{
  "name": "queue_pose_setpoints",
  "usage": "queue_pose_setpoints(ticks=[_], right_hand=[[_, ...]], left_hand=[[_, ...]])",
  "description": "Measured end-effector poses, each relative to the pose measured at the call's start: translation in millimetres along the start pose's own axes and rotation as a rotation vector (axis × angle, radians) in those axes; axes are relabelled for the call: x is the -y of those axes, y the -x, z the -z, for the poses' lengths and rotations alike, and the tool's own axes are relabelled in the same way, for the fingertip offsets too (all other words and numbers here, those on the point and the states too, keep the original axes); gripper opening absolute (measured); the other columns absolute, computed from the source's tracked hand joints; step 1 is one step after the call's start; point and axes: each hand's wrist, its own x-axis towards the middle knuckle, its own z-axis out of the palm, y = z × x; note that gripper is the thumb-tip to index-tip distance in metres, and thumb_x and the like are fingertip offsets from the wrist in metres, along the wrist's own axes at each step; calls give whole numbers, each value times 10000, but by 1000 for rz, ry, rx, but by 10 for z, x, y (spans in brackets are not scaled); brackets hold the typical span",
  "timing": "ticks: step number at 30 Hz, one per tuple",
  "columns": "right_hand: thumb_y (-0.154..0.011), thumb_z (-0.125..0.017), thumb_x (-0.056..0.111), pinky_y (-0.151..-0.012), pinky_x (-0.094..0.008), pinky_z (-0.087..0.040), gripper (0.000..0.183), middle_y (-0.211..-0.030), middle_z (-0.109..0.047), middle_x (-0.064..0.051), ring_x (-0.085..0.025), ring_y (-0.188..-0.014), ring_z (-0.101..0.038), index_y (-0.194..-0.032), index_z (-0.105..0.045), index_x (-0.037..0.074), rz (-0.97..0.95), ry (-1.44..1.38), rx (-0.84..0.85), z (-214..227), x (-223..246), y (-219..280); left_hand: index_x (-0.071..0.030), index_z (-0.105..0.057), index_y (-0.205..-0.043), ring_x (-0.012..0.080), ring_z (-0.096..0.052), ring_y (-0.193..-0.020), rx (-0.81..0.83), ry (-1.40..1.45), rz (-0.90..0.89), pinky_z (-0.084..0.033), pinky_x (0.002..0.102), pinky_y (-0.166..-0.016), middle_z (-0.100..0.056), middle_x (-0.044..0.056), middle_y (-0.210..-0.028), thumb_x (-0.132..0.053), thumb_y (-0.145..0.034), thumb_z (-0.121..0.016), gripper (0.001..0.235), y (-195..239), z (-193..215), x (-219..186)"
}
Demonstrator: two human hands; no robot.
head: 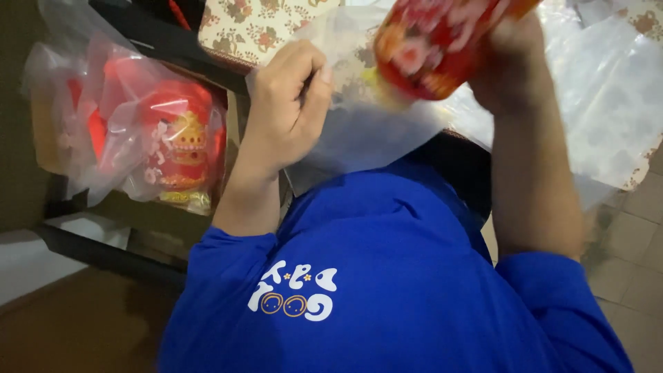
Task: Assembling red decorative lanterns by attaching handles, smoothing the surface with a cloth, and packaging them into plastic bags.
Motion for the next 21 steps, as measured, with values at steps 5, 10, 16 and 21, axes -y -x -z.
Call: queue_pose_setpoints(ticks=[5, 10, 16, 21], right_hand=[[-846, -849, 301, -1172, -386, -579, 599, -1344, -667, -58, -237, -1283, -669, -1344, -604, 75, 62, 52, 5, -218, -59, 140], [-950, -701, 269, -995, -335, -583, 215, -1113, -680, -9, -200, -1126, -672, -1095, -658, 115, -75, 106, -13, -166, -14, 167], [-1130, -538, 50, -1000, -352, -443, 190, -1200, -558, -101, -209, -1140, -550, -1245, -662, -35, -37, 691, -80, -107, 82, 237], [-1132, -644, 225, -681, -290, -350, 229, -883, -657, -48, -108, -773, -462, -1190, -766, 40, -201, 952, 89, -123, 398, 211]], left_hand=[[-5, -402, -827, 256, -435, -912, -94, 58, -69, -371, 371, -815, -410, 127, -957, -80, -1057, -384, 243, -222, -183, 0], [-46, -466, -921, 262, -451, -1222, -150, 169, -39, -393, 433, -1097, -405, 79, -1296, -164, -1101, -397, 226, -243, -334, 114], [-50, -509, -876, 265, -514, -1320, -229, 210, -37, -446, 436, -1150, -408, 45, -1420, -128, -1122, -437, 268, -154, -410, 342], [-21, -518, -970, 256, -496, -1293, -184, 168, -62, -466, 435, -1141, -426, 92, -1346, -185, -1114, -403, 247, -162, -268, 264]])
